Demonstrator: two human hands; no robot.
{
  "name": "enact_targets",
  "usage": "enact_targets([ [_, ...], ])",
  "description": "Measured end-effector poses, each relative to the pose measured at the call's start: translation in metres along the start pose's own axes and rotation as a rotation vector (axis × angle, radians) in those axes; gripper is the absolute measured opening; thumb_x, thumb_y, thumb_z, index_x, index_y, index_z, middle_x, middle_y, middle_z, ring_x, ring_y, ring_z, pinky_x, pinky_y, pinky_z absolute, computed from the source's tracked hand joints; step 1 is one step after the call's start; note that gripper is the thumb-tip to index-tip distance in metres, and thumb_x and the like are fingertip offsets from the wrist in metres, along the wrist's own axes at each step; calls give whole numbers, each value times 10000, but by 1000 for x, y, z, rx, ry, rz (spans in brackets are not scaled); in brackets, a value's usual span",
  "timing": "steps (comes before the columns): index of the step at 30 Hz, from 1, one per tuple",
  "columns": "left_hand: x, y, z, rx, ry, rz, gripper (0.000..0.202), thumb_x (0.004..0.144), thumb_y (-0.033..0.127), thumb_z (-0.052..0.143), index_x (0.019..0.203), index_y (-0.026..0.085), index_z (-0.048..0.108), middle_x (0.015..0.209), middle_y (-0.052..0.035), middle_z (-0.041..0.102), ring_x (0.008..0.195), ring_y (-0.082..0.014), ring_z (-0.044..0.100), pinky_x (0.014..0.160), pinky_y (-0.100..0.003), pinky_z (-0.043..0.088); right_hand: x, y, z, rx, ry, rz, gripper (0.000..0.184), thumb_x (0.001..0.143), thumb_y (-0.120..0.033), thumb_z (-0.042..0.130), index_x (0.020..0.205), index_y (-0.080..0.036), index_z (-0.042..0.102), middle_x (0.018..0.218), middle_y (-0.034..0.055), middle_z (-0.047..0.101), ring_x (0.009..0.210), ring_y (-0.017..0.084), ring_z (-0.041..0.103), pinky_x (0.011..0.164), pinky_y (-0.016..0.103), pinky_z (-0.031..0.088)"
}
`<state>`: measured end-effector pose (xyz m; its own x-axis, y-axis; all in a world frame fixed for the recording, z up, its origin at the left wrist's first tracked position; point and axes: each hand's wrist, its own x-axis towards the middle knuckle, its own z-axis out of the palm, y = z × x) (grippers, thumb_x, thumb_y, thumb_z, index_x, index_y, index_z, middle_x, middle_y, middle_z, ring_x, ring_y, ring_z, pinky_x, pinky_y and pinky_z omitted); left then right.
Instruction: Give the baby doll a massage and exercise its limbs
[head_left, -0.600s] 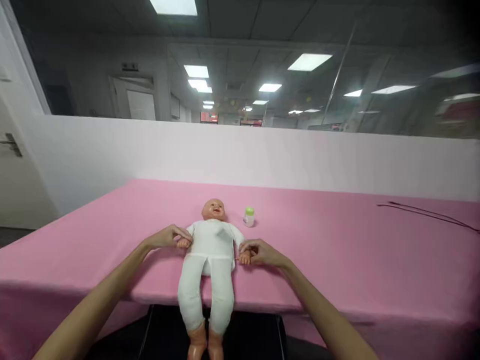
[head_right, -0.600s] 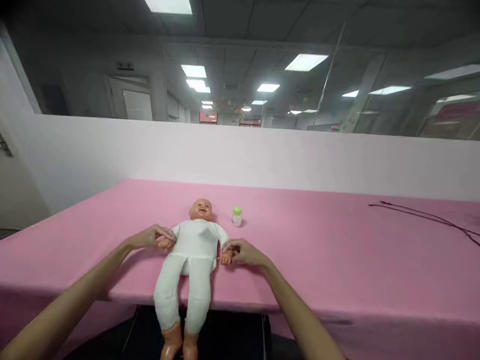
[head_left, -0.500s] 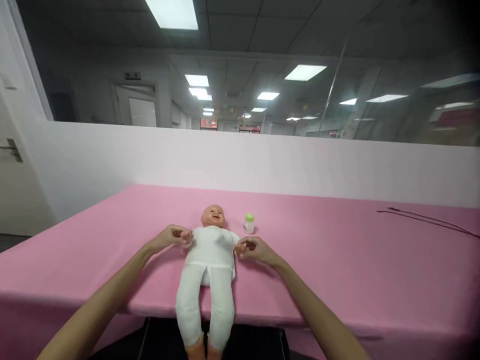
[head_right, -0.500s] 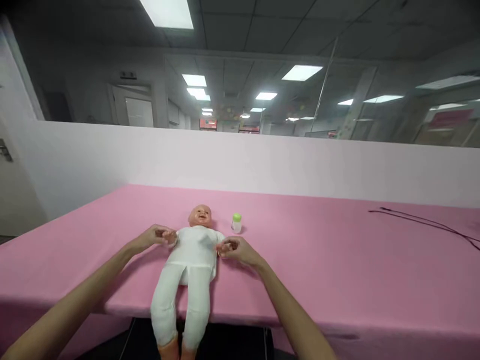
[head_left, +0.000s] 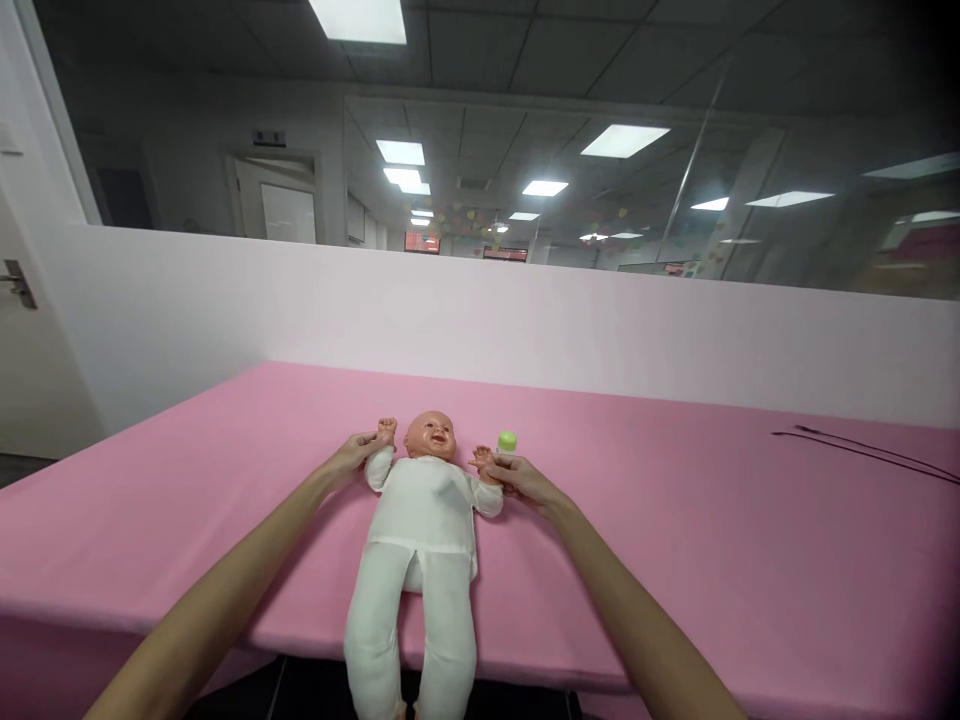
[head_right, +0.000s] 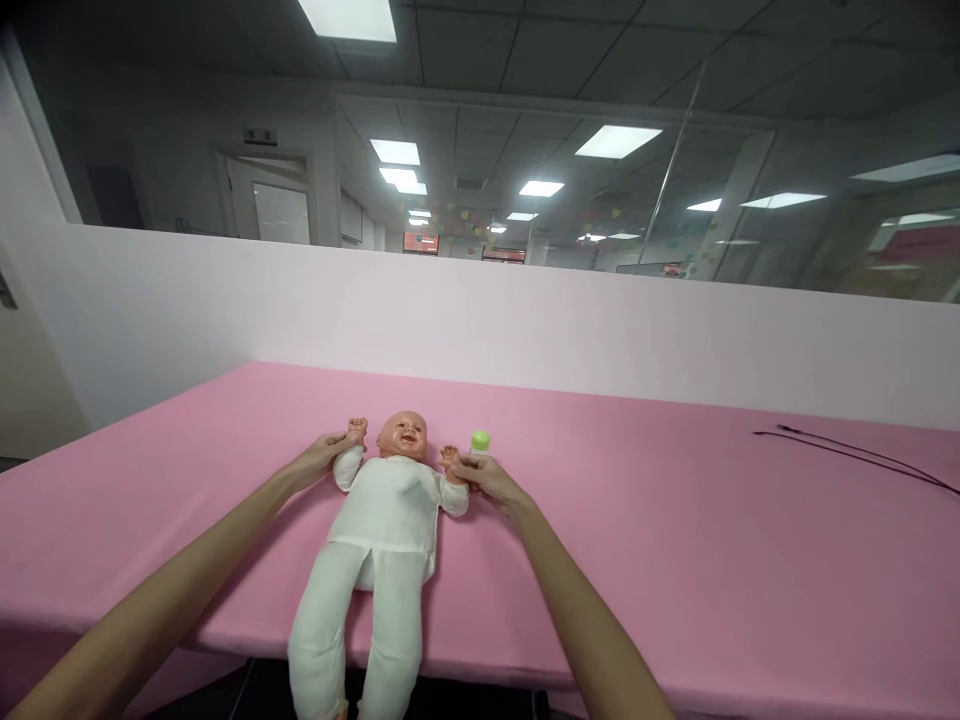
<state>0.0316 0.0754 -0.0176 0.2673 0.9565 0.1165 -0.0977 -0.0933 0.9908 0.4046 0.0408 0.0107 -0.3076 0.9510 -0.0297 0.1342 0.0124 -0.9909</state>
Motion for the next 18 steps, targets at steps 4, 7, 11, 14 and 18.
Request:
enact_targets([
  [4,-14,8,-33,109,-558,94,449,597,430,985,902,167,787,980,-102,727,929,-241,647,852,-343,509,-25,3,-12,-172,-306,-92,329,643,-281,894,945,-185,803,940,42,716,854,182,611,777,314,488],
  [7,-14,12,-46,292,-844,40,460,546,370,1009,934,195,835,1032,-118,752,988,-279,638,897,-386,509,-37,7,-6,-284,-515,-124,309,640,-247,879,941,-193,833,1025,62,737,967,222,627,893,359,488],
  [11,-12,12,-32,193,-642,49,388,631,408,964,894,169,808,972,-111,738,929,-258,635,854,-366,507,-36,0,2,-276,-418,-141,279,716,-315,868,970,-206,827,1018,65,747,945,224,631,860,356,493],
  [14,-6,1,-10,-41,-192,55,470,756,583,846,873,138,747,872,-97,703,756,-189,609,716,-306,490,-14,-4,5,-120,-66,-140,309,789,-461,832,934,-189,806,809,35,698,721,162,561,672,298,454],
  [18,6,-22,5,24,360,62,660,693,796,753,749,142,684,704,-48,647,641,-163,553,600,-275,431,27,11,10,44,217,50,418,771,-539,828,938,-157,795,690,19,644,540,103,402,471,258,266],
])
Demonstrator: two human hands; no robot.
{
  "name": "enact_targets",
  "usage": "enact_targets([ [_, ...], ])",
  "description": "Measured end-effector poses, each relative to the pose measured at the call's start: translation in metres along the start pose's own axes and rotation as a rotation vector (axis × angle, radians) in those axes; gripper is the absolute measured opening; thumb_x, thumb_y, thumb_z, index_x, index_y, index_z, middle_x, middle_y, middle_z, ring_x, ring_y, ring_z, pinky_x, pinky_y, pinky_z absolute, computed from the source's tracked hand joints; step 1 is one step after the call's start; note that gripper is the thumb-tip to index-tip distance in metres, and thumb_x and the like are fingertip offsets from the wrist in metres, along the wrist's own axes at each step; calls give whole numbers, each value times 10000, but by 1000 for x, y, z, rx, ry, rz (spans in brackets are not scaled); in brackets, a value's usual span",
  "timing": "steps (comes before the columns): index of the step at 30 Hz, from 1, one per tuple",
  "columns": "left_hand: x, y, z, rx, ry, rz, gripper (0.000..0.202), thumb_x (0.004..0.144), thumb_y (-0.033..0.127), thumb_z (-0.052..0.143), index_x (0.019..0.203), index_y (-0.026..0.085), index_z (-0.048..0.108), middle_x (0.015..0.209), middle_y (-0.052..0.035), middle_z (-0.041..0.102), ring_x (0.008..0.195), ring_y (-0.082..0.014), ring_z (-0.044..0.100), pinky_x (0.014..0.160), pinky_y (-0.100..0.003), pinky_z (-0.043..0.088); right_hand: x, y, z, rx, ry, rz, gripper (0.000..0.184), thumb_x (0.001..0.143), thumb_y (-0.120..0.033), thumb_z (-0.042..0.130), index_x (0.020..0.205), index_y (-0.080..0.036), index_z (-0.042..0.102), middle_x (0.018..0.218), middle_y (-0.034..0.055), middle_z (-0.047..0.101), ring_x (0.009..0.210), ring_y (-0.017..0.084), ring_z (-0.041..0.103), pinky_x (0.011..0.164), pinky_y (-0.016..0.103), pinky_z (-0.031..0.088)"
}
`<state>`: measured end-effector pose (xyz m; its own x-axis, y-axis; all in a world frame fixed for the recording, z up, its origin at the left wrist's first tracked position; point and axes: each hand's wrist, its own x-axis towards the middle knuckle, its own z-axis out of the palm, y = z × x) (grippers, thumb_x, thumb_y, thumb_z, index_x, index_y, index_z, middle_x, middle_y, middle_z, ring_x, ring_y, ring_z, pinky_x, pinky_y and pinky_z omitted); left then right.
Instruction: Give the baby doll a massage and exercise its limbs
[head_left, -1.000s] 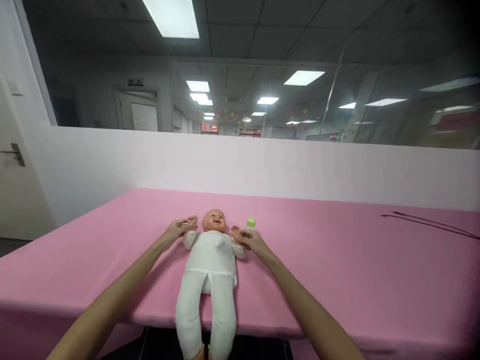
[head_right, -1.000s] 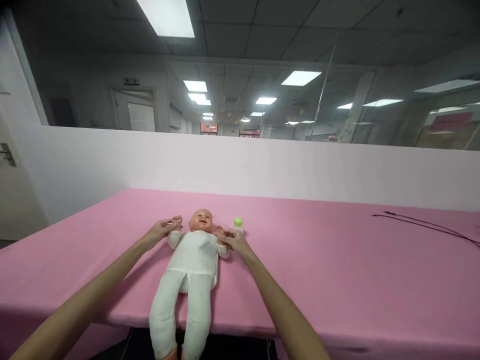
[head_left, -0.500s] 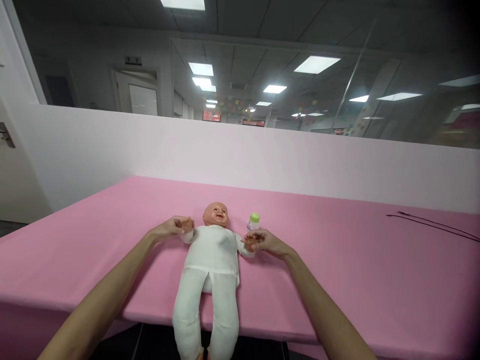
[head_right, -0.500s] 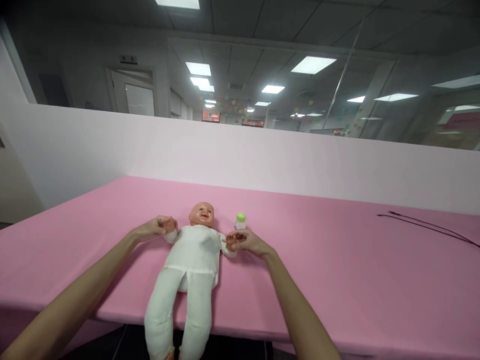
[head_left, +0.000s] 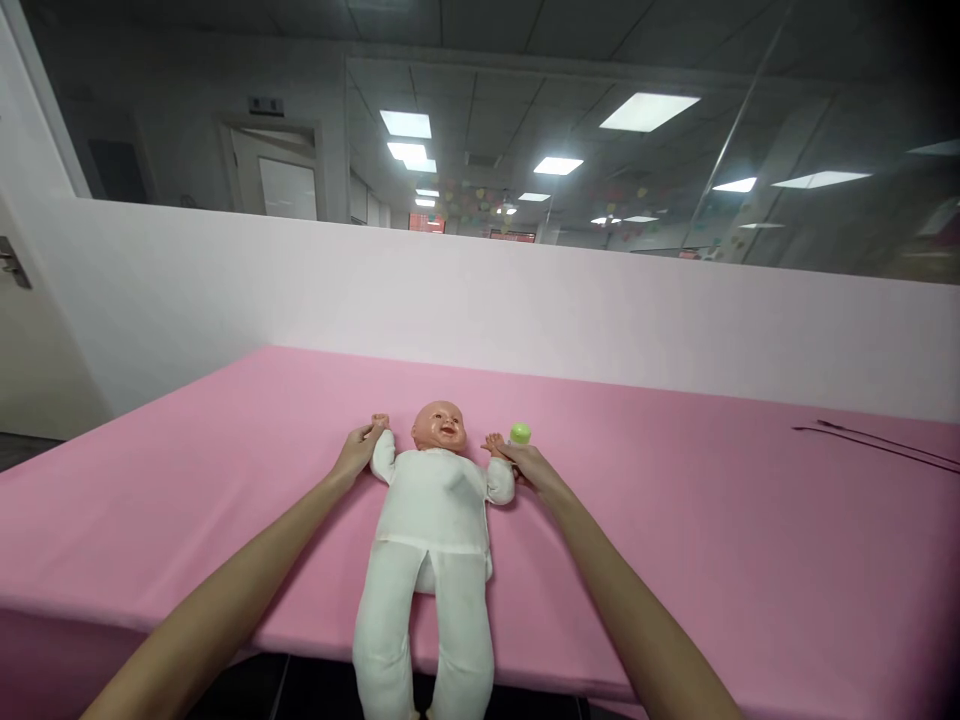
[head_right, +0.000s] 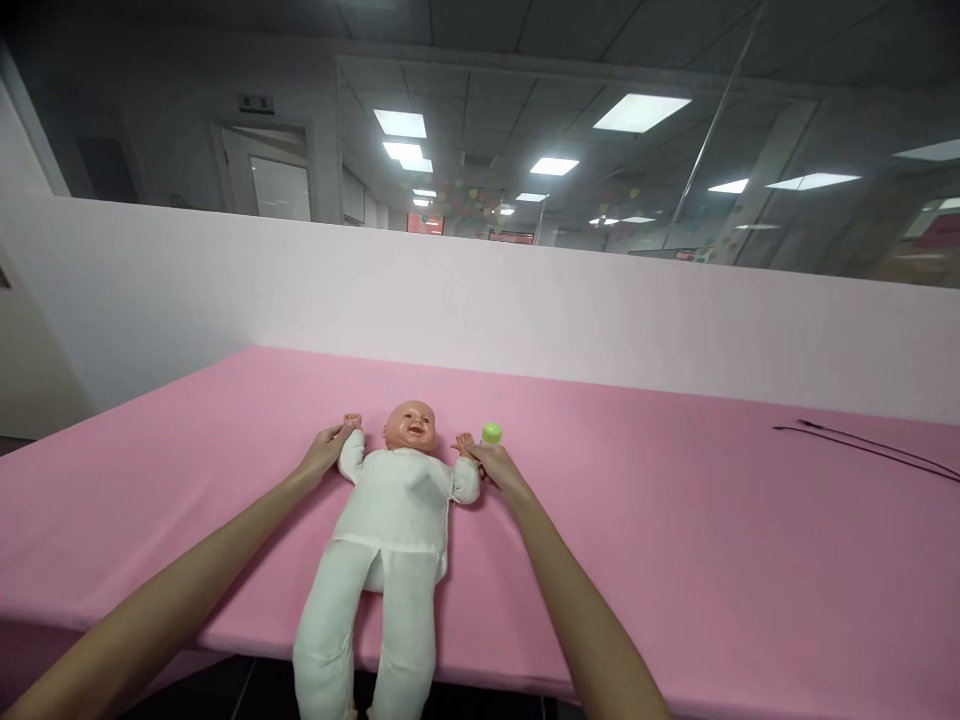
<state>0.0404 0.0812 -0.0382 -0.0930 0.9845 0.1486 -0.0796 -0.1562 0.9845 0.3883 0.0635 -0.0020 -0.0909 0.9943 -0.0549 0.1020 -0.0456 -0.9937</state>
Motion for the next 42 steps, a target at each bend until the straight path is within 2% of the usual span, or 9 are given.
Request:
enact_targets([
  [4,5,-2,-10,79,-22,-77,636,672,774,783,689,149,665,628,-26,614,586,-153,529,577,-280,400,14,13,2,133,-18,173,377,682,-477,903,814,-157,753,675,13,658,487,71,340,428,250,186],
  [10,-2,33,-41,-87,-583,33,463,620,410,967,975,180,779,987,-89,731,867,-208,662,806,-318,500,-20,-4,-23,4,-410,-72,409,658,-357,945,1000,-192,791,982,56,748,842,176,651,744,285,503],
  [15,-7,45,-51,196,-1139,1,315,616,316,964,871,179,839,998,-136,756,967,-285,661,895,-391,509,-36,-13,-24,-338,-888,-78,428,592,-299,939,992,-202,825,1053,62,765,1008,253,666,917,372,512],
  [17,-8,43,-48,201,-1110,-8,332,626,315,965,899,176,837,988,-131,754,948,-279,661,888,-390,511,-38,-13,-19,-353,-841,-93,418,610,-325,928,998,-211,822,1040,58,759,997,254,662,898,372,519],
  [23,-7,19,-19,-185,-350,-103,516,739,547,883,1033,138,768,974,-115,734,831,-213,664,758,-322,515,-21,6,-4,48,-209,-105,403,791,-529,833,1000,-189,780,782,8,651,612,104,473,555,249,375],
  [27,-1,3,-13,-104,-144,-213,601,734,702,809,799,112,723,734,-97,682,713,-221,635,667,-332,496,-8,21,0,101,9,67,507,756,-593,825,1005,-154,790,677,-14,595,495,61,252,444,252,186],
  [32,1,11,-29,-194,-339,-74,469,725,552,891,921,150,745,796,-52,682,715,-171,622,703,-301,491,-18,9,-10,116,-141,-28,442,740,-520,881,1000,-181,769,680,-33,577,555,82,391,523,241,323],
  [38,-7,34,-45,149,-1023,54,304,629,374,954,798,169,805,959,-133,747,899,-273,661,837,-377,509,-36,-10,-17,-238,-682,-107,389,603,-337,945,937,-194,808,997,47,734,858,184,618,768,306,485],
  [42,-9,37,-44,189,-993,49,336,621,384,962,804,154,798,962,-126,732,934,-272,632,834,-366,486,-40,-13,-15,-372,-758,-134,384,632,-320,910,996,-223,833,985,33,754,886,199,625,800,319,502],
])
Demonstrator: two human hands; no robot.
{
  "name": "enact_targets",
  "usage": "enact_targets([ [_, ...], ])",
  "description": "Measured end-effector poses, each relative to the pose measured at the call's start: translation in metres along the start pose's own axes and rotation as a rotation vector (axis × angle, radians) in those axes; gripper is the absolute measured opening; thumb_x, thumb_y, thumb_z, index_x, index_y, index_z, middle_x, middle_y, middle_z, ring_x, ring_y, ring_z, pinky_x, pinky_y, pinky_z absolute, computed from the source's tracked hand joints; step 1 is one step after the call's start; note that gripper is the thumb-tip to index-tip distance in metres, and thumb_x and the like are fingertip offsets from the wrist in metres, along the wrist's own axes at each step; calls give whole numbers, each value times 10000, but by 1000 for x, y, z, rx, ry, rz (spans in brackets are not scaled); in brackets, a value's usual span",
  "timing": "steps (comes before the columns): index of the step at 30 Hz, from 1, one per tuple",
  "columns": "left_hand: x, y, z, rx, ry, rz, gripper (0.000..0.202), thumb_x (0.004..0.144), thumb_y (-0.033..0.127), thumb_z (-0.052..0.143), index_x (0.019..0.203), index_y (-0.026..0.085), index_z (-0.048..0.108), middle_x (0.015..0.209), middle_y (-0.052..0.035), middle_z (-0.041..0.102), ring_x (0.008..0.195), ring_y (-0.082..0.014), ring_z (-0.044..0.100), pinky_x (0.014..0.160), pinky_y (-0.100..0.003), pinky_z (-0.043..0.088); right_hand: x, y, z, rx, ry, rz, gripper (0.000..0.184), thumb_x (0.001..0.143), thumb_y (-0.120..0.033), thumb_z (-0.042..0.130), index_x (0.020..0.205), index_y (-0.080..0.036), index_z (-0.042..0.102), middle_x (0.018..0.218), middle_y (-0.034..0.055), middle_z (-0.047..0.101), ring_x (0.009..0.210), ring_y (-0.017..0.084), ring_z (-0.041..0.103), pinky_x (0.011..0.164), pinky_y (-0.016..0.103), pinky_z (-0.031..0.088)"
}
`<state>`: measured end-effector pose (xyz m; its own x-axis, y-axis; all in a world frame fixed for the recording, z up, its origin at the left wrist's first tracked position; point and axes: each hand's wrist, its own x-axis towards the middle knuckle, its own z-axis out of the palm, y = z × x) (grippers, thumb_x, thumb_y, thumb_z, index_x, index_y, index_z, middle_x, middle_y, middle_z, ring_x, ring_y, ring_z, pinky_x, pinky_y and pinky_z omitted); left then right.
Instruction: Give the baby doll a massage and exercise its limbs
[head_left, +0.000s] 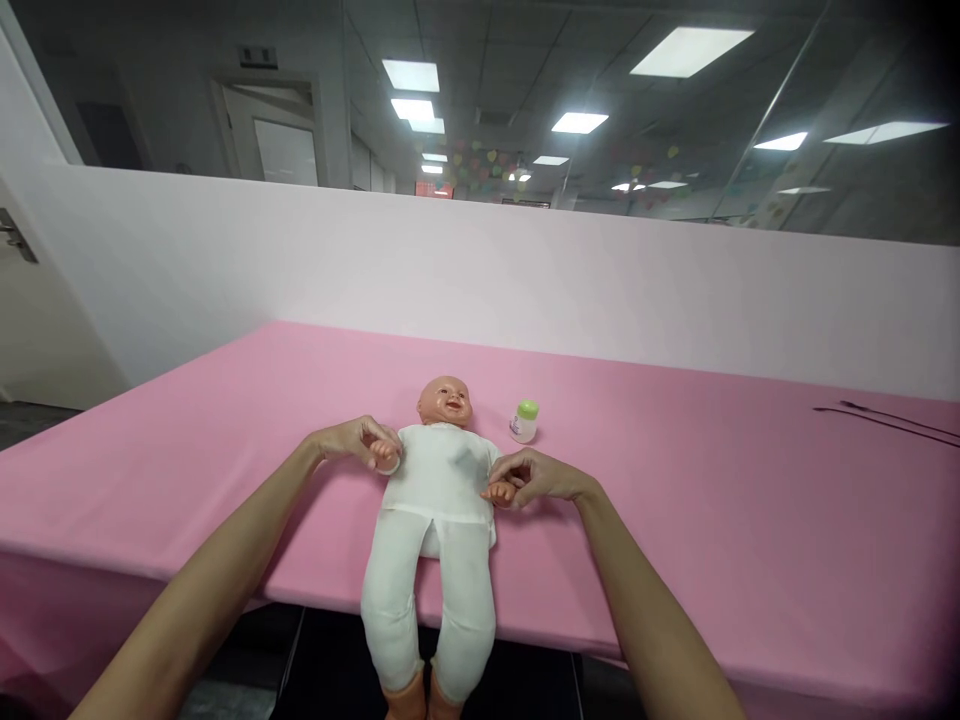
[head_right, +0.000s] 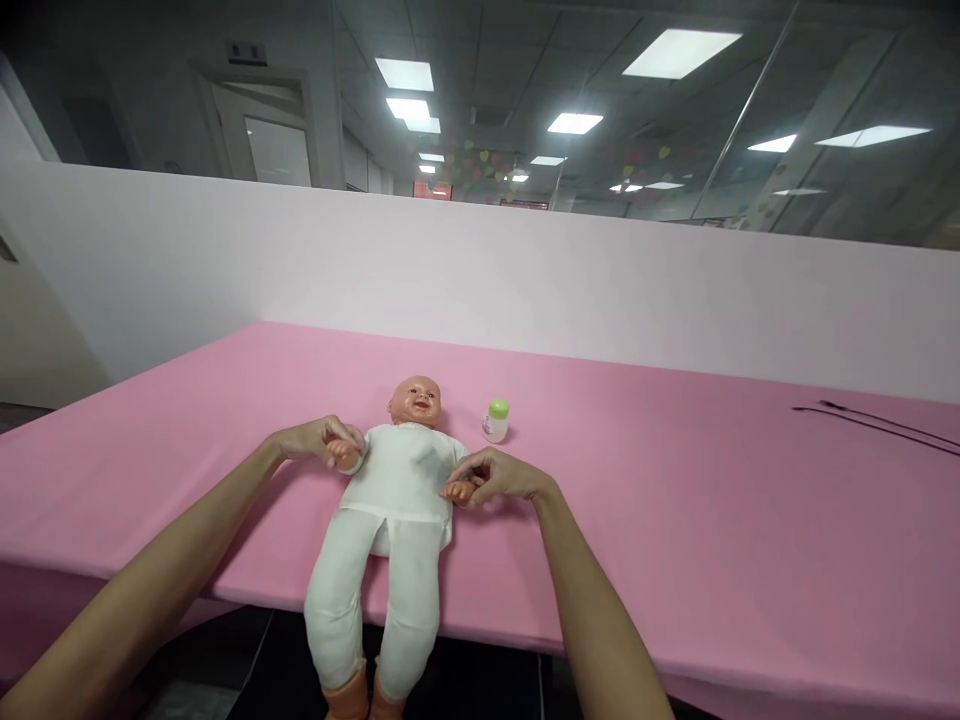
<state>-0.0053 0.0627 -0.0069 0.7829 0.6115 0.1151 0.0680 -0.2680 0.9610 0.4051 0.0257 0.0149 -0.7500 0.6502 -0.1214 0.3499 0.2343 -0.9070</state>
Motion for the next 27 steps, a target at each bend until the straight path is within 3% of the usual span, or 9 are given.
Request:
enact_targets([
  [3,8,-7,4,-173,250,54,380,659,443,947,760,144,737,857,-77,672,818,-201,597,754,-311,461,5,4,2,168,214,-12,422,681,-367,916,1058,-206,816,1077,77,762,973,233,662,842,337,521],
  [8,29,-29,19,-274,769,-46,539,772,665,802,667,169,620,599,22,481,549,-107,410,541,-261,327,26,21,8,464,669,72,460,792,-564,824,1044,-180,788,953,93,756,819,201,650,652,286,504],
  [11,34,-36,22,-201,940,-178,639,714,768,772,567,187,551,544,19,462,524,-117,414,518,-275,317,30,25,9,494,738,133,506,792,-599,807,1083,-186,781,925,86,754,808,205,641,625,286,497],
  [13,30,-35,18,-239,903,-189,623,707,754,789,579,186,567,534,24,464,516,-120,430,525,-280,335,24,23,5,472,690,110,525,775,-585,828,1123,-196,773,958,83,757,820,205,643,646,290,501],
  [16,19,-26,7,-322,711,-48,503,720,628,862,733,162,674,619,8,561,571,-129,521,592,-273,411,9,17,-2,408,549,7,511,725,-482,891,1148,-224,765,1085,83,752,922,214,661,758,308,521],
  [19,6,-14,-2,-244,389,58,446,665,491,942,878,148,752,814,-72,695,767,-197,658,737,-314,498,-1,11,-5,234,272,-32,440,653,-340,924,1056,-221,793,1107,71,749,986,225,653,834,327,514],
  [22,-2,-4,-3,-90,92,26,403,590,374,987,877,158,805,948,-135,745,903,-271,691,801,-360,519,-2,5,-3,23,-17,-2,394,625,-252,898,1009,-209,820,996,35,750,909,204,625,798,306,489],
  [24,-5,1,-3,-16,-30,-6,347,576,312,987,853,174,829,975,-141,755,930,-286,684,825,-372,520,-1,2,-1,-36,-72,-7,403,621,-221,880,1019,-218,824,991,18,743,913,198,615,804,299,480],
  [27,-6,3,-1,31,-89,-18,339,586,294,980,875,182,843,1013,-136,754,976,-291,669,877,-380,512,-1,2,0,-4,-11,-9,379,632,-218,874,1007,-213,820,1019,34,752,940,208,629,832,312,492],
])
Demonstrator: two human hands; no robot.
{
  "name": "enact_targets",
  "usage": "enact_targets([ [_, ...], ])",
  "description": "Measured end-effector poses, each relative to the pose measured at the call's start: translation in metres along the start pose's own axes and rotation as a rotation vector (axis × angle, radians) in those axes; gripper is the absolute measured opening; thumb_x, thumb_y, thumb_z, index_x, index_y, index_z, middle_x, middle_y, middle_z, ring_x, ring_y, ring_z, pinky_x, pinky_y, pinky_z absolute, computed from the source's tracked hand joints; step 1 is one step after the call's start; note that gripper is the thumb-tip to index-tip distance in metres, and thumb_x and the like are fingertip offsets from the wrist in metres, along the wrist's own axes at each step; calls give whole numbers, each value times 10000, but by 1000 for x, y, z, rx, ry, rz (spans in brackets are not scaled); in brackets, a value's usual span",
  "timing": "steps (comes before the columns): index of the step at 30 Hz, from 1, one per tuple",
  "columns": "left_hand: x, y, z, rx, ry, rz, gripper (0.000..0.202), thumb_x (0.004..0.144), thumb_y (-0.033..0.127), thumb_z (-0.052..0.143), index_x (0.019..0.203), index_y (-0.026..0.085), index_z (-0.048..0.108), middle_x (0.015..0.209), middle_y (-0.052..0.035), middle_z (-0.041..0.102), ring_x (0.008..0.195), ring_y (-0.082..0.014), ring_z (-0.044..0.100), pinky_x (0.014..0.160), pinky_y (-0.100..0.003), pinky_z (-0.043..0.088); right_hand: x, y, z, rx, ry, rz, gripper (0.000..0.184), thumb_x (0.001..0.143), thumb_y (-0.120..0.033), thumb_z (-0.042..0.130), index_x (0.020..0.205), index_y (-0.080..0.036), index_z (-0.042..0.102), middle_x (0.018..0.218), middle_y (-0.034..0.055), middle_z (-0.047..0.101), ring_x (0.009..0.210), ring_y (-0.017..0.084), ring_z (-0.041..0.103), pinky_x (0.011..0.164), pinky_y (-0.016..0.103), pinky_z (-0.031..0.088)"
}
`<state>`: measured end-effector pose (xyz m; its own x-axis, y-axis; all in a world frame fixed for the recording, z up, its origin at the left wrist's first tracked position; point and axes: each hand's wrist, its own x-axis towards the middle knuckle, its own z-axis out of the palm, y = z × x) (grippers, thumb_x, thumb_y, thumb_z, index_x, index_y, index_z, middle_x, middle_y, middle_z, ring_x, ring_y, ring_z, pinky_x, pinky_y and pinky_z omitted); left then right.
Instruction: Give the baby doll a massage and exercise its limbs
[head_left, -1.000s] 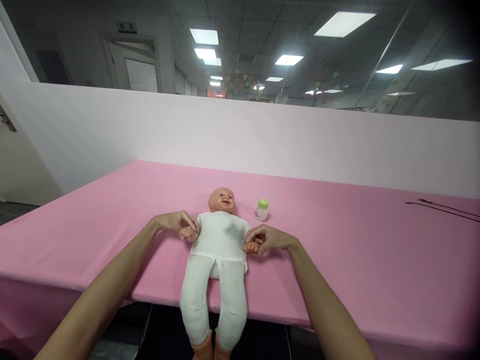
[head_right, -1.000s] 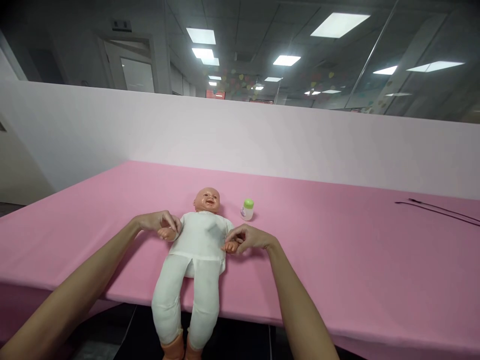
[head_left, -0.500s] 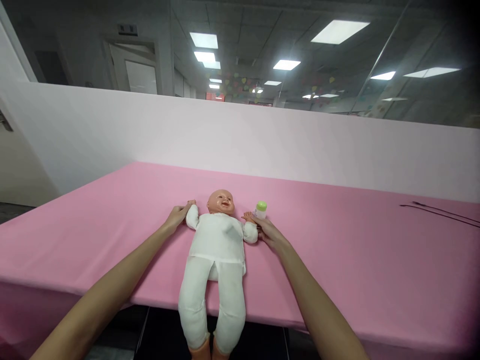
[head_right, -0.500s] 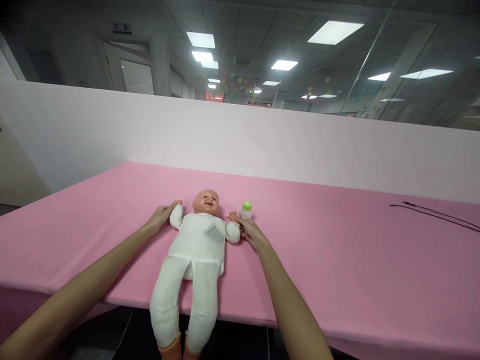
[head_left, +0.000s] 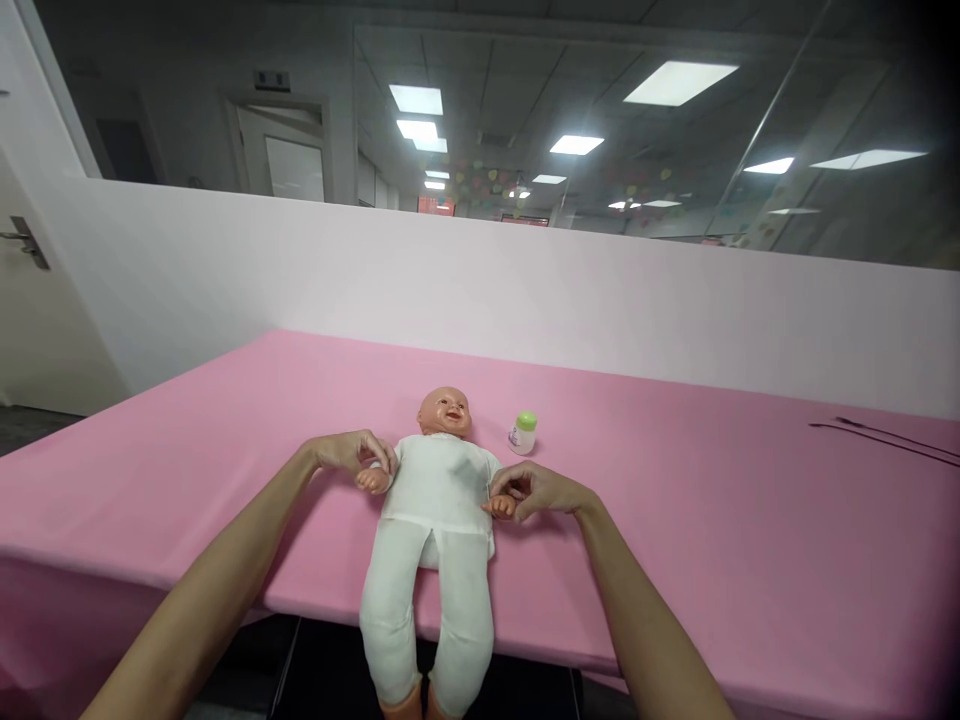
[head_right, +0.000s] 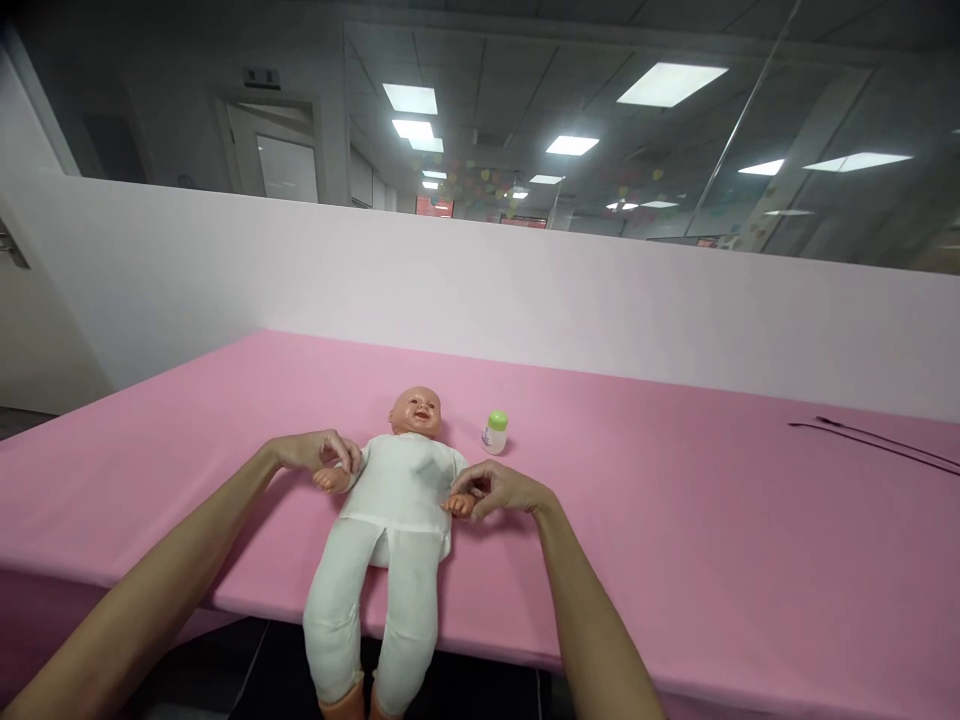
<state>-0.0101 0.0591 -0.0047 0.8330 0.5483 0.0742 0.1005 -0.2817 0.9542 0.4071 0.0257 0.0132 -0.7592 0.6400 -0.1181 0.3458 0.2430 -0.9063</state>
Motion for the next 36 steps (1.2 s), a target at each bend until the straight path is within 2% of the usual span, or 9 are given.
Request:
enact_targets([
  [3,4,-4,2,-145,188,35,396,589,341,990,890,157,808,939,-109,737,930,-262,675,840,-347,513,-3,3,-1,199,255,-20,418,670,-295,903,1065,-217,792,1139,79,753,1009,234,664,863,336,521],
  [9,22,-20,4,-495,912,64,633,724,473,905,1233,208,640,1010,-65,707,801,-170,680,747,-293,540,-1,20,-14,512,857,-52,598,776,-463,833,1322,-302,652,1273,76,726,1021,234,693,749,296,562],
  [12,22,-26,2,-239,1223,-94,727,791,471,824,1404,222,522,1092,-92,706,821,-202,704,721,-316,551,-2,38,-25,287,1112,161,515,784,-520,743,1202,-221,697,1001,84,758,742,205,658,596,296,519],
  [14,18,-28,2,76,1306,-233,605,860,472,729,1378,215,551,1157,-111,712,918,-235,711,758,-327,543,-4,49,-30,124,1209,307,435,783,-486,688,1095,-184,713,916,82,744,690,195,632,589,300,504],
  [17,11,-24,4,470,1274,-475,418,933,496,586,1242,219,632,1210,-111,733,1094,-292,684,848,-361,509,-7,57,-32,-13,1249,387,279,738,-361,670,937,-174,728,955,92,746,804,208,665,670,292,504],
  [21,9,-20,7,686,1172,-711,466,969,571,455,1174,204,656,1129,-129,763,1066,-338,695,822,-399,483,-9,57,-30,-148,1210,468,164,722,-286,654,821,-183,734,894,88,757,809,221,678,675,290,479],
  [28,6,-28,4,951,1132,-799,503,999,545,394,1041,168,724,998,-165,760,987,-363,693,846,-464,478,-13,55,-26,-302,1170,584,142,762,-283,650,829,-198,741,899,95,757,800,230,668,672,302,439],
  [32,5,-26,4,1170,1178,-611,415,989,427,457,1091,149,747,1192,-212,696,1158,-388,619,933,-504,470,-11,44,-21,-629,1221,644,200,856,-278,576,899,-182,746,1041,141,732,822,239,648,666,325,398],
  [36,14,-16,16,1032,938,-172,381,1010,402,447,1169,180,712,1211,-128,717,1128,-272,655,986,-393,485,-3,30,-15,-780,1163,266,271,939,-311,516,814,-181,719,939,102,727,822,218,629,717,323,419],
])
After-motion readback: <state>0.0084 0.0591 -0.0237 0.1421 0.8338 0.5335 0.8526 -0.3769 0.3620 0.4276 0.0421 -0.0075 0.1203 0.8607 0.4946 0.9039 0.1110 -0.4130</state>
